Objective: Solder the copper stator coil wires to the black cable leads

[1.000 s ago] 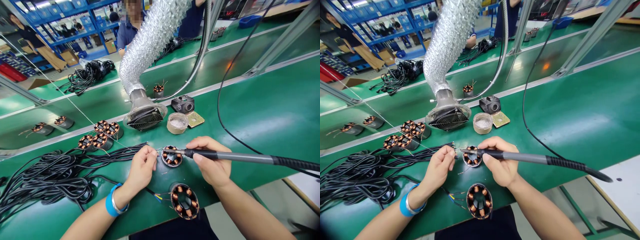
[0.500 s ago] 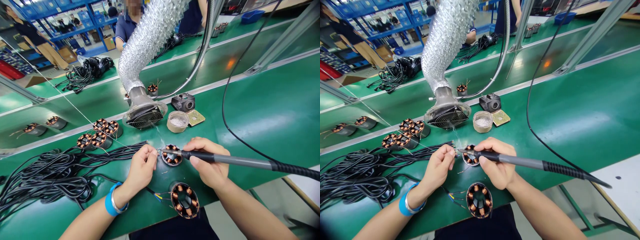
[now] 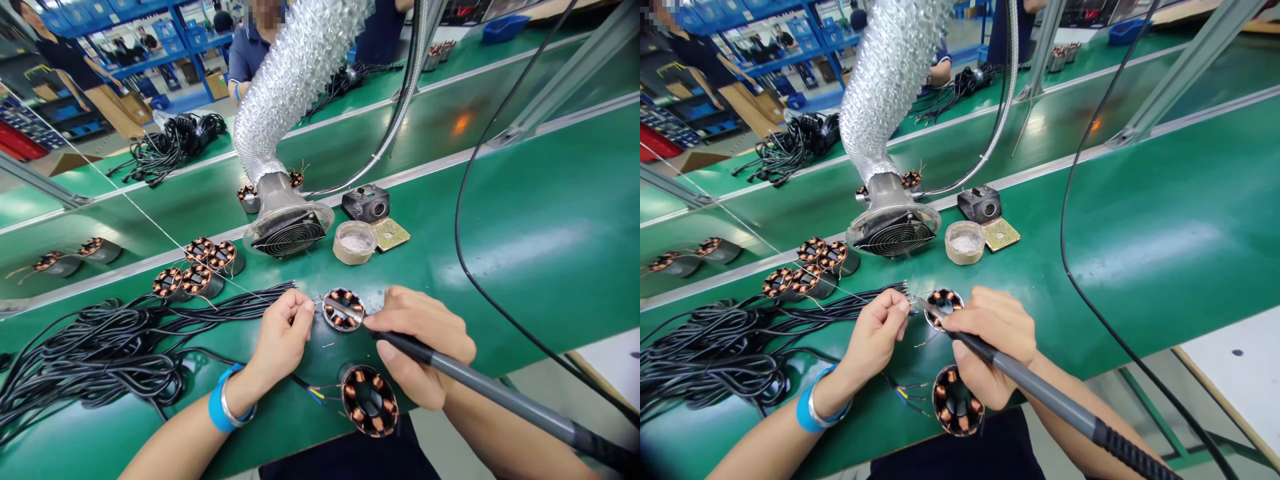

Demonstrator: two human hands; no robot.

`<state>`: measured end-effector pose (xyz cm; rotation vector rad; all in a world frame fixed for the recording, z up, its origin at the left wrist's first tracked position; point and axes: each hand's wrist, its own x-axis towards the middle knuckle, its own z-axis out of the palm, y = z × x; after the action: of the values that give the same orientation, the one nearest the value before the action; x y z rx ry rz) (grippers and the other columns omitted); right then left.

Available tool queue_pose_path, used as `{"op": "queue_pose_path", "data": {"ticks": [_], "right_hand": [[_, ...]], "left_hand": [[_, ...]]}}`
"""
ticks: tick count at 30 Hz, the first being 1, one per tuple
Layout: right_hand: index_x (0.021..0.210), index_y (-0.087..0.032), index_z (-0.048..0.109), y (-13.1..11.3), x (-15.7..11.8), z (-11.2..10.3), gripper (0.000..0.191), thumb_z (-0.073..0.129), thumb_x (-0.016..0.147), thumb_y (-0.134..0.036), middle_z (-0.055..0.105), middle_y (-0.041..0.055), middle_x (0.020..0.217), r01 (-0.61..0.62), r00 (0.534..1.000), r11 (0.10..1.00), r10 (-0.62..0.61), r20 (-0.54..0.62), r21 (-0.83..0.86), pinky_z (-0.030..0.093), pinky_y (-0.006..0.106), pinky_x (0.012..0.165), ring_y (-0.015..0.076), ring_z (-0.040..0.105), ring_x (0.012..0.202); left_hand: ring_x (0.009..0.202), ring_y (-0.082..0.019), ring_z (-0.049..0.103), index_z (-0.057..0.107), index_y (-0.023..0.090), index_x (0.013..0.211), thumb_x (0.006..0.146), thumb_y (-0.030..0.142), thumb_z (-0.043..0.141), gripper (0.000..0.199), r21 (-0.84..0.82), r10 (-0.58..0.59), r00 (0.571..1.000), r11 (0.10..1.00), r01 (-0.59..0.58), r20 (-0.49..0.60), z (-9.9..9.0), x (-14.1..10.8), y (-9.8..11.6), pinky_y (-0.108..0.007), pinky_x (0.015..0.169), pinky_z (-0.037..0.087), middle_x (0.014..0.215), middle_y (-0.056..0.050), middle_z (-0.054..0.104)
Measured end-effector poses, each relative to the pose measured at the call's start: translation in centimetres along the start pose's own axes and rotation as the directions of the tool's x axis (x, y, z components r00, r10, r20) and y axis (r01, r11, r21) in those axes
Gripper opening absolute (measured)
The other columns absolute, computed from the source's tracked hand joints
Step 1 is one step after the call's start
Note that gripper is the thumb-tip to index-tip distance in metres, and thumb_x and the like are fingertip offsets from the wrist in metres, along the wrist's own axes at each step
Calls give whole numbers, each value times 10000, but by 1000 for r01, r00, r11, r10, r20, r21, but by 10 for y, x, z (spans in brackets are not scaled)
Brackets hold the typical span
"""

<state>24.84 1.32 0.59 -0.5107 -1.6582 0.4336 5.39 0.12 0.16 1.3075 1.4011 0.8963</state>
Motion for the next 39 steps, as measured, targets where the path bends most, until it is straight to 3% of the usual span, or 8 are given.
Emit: {"op": "queue_pose_path", "data": {"ticks": [5,13,19,25,30,35,39], "right_hand": [[988,-151,675,0,3,-2,292,546,730,-109,547,-2,620,8,998,1000,-8,-69,1,344,299,469,134,492,484],[1022,-181,681,2,6,-1,302,572,745,-130,577,15,655,10,996,999,-14,-85,-43,393,313,465,149,515,509],[1342,-245,542,18,-5,3,503,553,859,-104,659,9,718,-9,1000,993,6,-28,-120,482,295,484,151,576,542],[1081,-215,614,22,5,18,350,643,799,-9,735,44,839,92,985,979,-61,163,-184,531,301,588,167,655,676],[1072,-195,601,23,11,28,327,565,826,18,735,38,794,220,954,955,-169,249,-196,537,313,634,147,642,640],[1056,-196,579,21,6,26,343,564,802,35,718,47,817,158,974,966,-118,193,-206,514,320,604,158,596,644],[1091,-202,596,18,-1,27,340,580,813,-6,712,55,857,86,973,980,-44,226,-178,543,321,616,171,620,692]], "left_hand": [[490,-86,381,478,193,747,915,335,487,220,3,1,1000,1000,-1,6,0,-1,0,-203,509,309,522,79,440],[495,-92,382,479,195,741,924,366,491,250,-9,0,1000,1000,0,6,0,0,-1,-211,515,311,523,75,439],[524,-102,390,476,197,731,953,379,460,287,17,12,998,1000,-13,61,-3,1,-1,-228,552,321,541,64,454],[594,-121,435,473,195,708,1006,420,375,386,109,54,983,991,-74,174,-12,-1,7,-249,613,331,604,34,509],[673,-142,474,476,197,728,1025,394,310,393,214,125,961,960,-179,246,-17,-5,16,-269,676,358,696,11,526],[702,-156,438,454,208,789,1013,378,338,304,354,167,963,905,-235,214,-18,-4,17,-280,675,342,755,11,482],[682,-146,429,459,207,778,1010,441,323,357,223,102,968,963,-153,227,-19,-2,11,-264,652,352,727,20,467]]}}
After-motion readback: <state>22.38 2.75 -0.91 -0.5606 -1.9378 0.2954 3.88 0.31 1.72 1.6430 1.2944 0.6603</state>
